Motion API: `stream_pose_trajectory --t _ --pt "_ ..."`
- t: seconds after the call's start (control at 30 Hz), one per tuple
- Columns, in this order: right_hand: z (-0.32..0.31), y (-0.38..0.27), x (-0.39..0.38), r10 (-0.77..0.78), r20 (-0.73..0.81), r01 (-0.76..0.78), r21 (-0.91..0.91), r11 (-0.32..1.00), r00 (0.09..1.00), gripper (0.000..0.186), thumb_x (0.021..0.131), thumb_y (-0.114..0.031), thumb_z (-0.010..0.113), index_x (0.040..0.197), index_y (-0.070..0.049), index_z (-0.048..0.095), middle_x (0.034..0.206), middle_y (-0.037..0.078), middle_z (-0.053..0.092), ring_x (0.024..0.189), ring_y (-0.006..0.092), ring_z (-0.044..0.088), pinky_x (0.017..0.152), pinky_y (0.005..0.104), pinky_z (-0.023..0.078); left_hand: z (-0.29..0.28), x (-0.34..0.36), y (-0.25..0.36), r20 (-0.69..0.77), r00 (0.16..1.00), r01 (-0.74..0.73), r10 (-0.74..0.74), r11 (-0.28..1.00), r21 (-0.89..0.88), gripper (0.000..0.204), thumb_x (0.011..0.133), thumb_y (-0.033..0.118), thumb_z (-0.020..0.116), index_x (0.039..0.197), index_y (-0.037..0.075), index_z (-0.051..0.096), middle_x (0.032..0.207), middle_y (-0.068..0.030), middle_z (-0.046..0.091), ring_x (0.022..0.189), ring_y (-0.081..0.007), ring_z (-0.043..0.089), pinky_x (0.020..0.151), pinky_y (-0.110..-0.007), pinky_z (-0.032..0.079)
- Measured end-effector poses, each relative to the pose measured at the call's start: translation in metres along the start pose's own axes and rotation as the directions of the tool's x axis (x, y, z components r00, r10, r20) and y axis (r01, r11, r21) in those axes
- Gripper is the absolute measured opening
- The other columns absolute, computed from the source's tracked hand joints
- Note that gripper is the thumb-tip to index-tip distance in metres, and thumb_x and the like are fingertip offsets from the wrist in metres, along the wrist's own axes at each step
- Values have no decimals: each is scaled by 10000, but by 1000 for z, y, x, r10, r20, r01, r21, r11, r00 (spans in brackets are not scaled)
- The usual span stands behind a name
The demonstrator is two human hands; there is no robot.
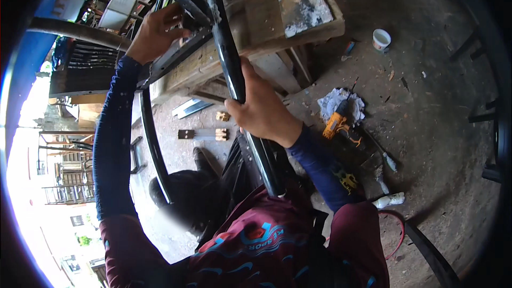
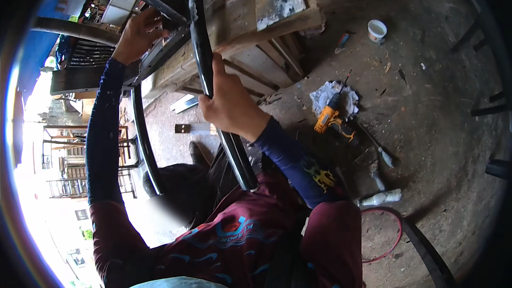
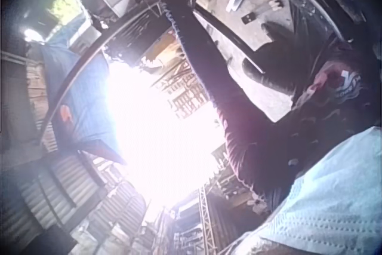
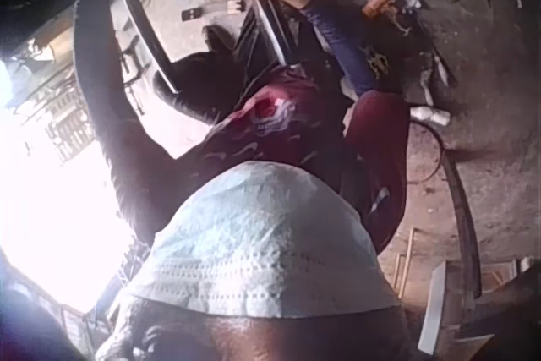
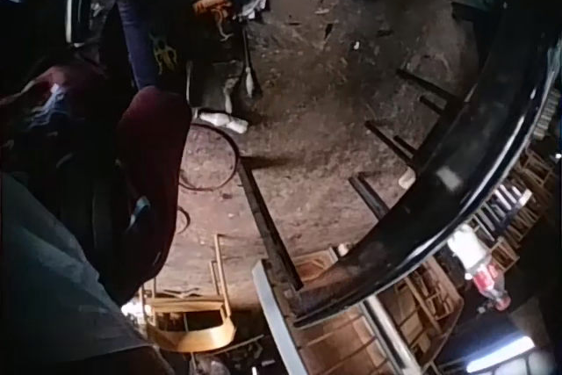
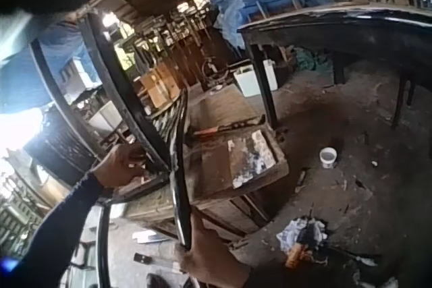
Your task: Repairing a chair by sanding wooden slats, applying glue, and fitting them into the metal frame.
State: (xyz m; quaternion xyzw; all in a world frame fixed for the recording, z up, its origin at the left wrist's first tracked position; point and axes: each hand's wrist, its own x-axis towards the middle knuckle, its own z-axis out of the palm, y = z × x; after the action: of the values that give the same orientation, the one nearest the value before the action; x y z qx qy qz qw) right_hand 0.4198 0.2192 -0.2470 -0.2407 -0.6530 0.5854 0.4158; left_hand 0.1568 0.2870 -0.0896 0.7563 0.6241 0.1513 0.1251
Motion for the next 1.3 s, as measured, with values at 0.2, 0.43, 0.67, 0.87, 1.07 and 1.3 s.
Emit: stream_pose_trajectory --t 0.2,0.43,0.67,0.87,1.07,1.3 --pt "-3 -10 -1 39 90 -31 -89 996 995 677 821 -31 638 1406 47 305 837 240 624 756 366 693 673 464 538 4 -9 -11 -57 998 31 -41 985 -172 721 844 60 822 1465 -52 473 1353 -176 647 1254 -235 623 1107 -356 481" --pt "5 -3 3 -164 -4 158 -243 957 986 654 841 -5 624 1398 41 285 804 220 623 640 314 706 580 427 574 14 -7 -10 -145 989 7 -22 995 -102 683 819 117 847 1417 -24 549 1277 -196 690 1211 -259 665 1071 -365 514" --pt "34 -8 -4 112 66 -107 -72 992 992 630 862 -45 645 1360 63 274 770 221 625 622 347 682 546 424 565 -10 -13 -9 -46 987 -132 152 946 297 762 737 207 905 1394 2 581 1239 -232 696 1176 -327 680 1040 -409 535" --pt "9 -40 18 46 183 99 -707 700 982 667 849 -547 786 1139 40 655 670 185 657 642 279 708 599 385 531 -21 -27 -19 -21 992 -109 123 940 324 822 718 238 904 1441 58 555 1208 -208 716 1135 -330 698 1011 -418 549" --pt "-17 -60 154 -602 189 625 -367 689 776 1010 728 -459 909 1482 11 430 1295 189 651 1176 275 652 1051 412 492 -19 -34 -19 -22 999 -37 46 945 324 777 706 243 925 1387 38 613 1215 -174 721 1118 -287 702 1037 -378 536" --pt "-9 -118 199 -363 473 556 -373 743 803 504 799 -269 887 1172 -16 661 1042 94 750 974 197 699 925 339 525 -30 -44 -25 -109 978 -164 179 977 138 797 624 161 915 1346 -5 621 1123 -206 733 1033 -309 722 928 -381 564"
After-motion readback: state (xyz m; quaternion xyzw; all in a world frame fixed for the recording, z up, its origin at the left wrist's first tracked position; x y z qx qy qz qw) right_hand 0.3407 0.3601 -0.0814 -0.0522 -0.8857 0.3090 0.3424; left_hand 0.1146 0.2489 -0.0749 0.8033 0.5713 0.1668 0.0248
